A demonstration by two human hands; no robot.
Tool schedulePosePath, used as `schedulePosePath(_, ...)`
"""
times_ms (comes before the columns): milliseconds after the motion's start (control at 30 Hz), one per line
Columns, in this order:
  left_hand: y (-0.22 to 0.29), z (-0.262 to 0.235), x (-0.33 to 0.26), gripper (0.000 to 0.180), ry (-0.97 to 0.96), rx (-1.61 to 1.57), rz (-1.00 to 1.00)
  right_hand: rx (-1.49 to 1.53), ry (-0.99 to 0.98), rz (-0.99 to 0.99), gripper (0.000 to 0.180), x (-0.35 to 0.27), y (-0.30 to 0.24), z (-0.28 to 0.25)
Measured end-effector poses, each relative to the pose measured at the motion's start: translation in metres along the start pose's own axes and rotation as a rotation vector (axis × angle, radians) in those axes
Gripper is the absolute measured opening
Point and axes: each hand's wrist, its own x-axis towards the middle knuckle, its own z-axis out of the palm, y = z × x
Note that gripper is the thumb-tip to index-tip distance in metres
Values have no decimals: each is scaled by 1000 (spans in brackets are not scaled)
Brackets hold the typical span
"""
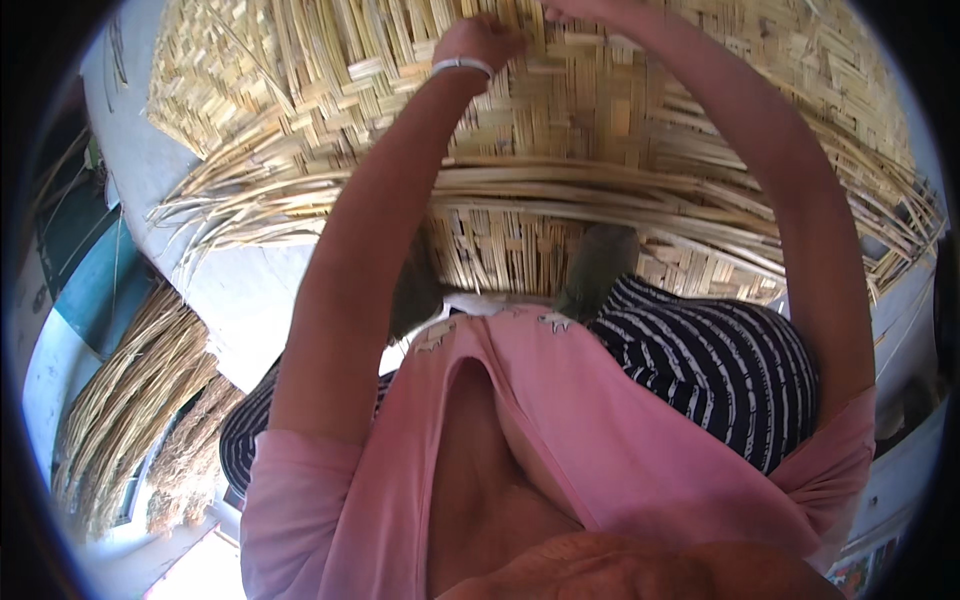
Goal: The person weaves a large flat basket using dried palm leaves. They interlace the leaves by hand, adjusting and tightening the weave as they work.
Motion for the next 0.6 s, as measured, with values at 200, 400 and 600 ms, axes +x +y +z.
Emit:
schedulePosePath(200,3,6,3,46,-13,-17,-86,-37,22,-42,14,4,-1,-4)
schedulePosePath(400,29,-9,-6,49,-34,-34,-179,-130,77,-183,19,4,-2,-6)
schedulePosePath(600,43,-12,-8,54,-23,-22,-196,-14,153,2,16,-39,-38,-11)
